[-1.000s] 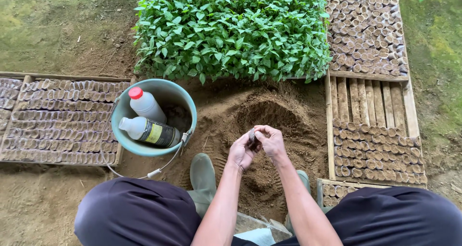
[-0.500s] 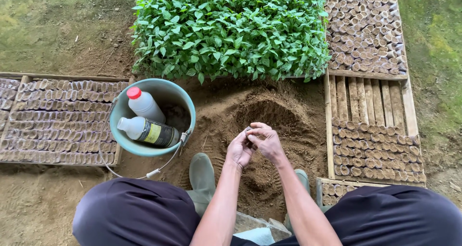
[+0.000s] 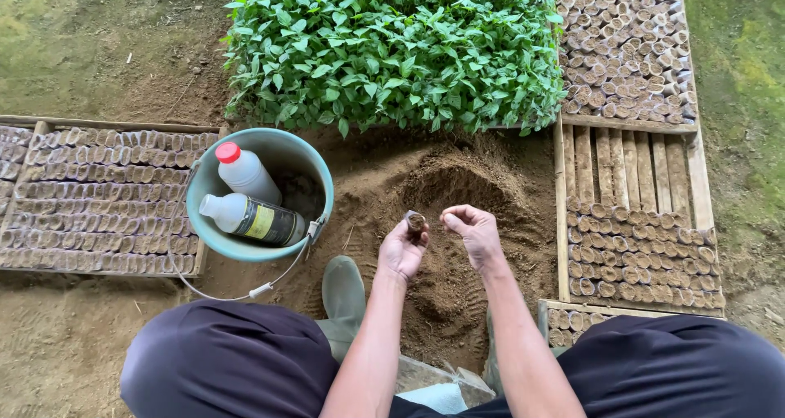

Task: The person sits on the ground and fills small plastic seedling pots with soil by hand. They scoop soil from a pile, pack it into the pots, and place the filled pots onto a wooden tray. The person repeats this process throughout the video.

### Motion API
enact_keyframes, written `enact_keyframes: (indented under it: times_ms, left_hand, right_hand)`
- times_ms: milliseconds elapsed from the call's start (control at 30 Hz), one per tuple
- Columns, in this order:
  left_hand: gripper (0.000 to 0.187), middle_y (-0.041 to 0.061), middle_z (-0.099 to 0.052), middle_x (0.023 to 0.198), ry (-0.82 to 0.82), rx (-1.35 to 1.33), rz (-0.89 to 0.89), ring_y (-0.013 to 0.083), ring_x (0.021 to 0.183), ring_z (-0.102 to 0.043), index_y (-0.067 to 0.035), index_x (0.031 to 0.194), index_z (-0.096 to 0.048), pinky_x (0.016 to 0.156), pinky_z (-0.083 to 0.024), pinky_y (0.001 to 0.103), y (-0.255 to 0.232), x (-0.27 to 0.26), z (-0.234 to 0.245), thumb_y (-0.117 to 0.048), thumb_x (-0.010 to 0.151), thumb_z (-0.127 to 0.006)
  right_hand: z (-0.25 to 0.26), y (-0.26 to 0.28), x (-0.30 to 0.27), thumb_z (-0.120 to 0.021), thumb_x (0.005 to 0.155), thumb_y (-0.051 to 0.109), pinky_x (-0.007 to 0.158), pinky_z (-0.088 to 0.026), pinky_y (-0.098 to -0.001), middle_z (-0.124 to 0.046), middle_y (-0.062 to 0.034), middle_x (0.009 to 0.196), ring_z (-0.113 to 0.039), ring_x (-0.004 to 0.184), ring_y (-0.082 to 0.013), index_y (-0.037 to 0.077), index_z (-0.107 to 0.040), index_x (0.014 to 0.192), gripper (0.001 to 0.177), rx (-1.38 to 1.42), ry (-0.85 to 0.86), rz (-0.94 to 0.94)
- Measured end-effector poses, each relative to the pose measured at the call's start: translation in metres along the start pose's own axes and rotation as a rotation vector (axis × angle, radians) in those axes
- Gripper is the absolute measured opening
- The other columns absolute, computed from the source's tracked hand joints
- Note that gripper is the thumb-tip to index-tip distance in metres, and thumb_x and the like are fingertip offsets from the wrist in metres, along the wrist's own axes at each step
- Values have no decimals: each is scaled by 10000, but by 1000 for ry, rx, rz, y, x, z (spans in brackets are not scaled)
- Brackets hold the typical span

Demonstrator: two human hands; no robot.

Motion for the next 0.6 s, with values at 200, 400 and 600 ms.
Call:
enact_keyframes:
  times_ms: [200,400,600]
  left_hand:
    - [124,242,-709,1087,-1,-140,-24,396,980,-693,-43,1066,-741,822,-633,406,-6,39,30,-93,988,-658]
    - [329,135,-722,1128,121,65,-71,301,937,-701,-246,1338,-665,755,-593,329,-9,-4,-8,-148,1046,-549]
    - [314,232,-715,1184,151,83,-38,320,930,-701,-130,1308,-665,766,-596,354,-3,24,17,-76,1040,-511]
  right_hand:
    - [17,-28,-21,-780,832,304,1003,-537,-463,-800,-90,1109,-712,1140,-356,230,-835,1071,256,-1270,568,-402]
    - [1,-47,11,-781,896,340,655,-518,-238,-735,76,745,-656,699,-46,296,-825,924,69,-648,-22,-50]
    - [22,-112,23,-723,896,326,800,-576,-451,-781,-75,919,-741,902,-308,253,-810,983,143,-874,-97,-88]
Point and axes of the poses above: each hand's wrist, its own x-axis towards the middle knuckle, its own z-axis out of the back of the hand, y = z × x, the point moved 4 cm from there along x, towards the middle knuckle
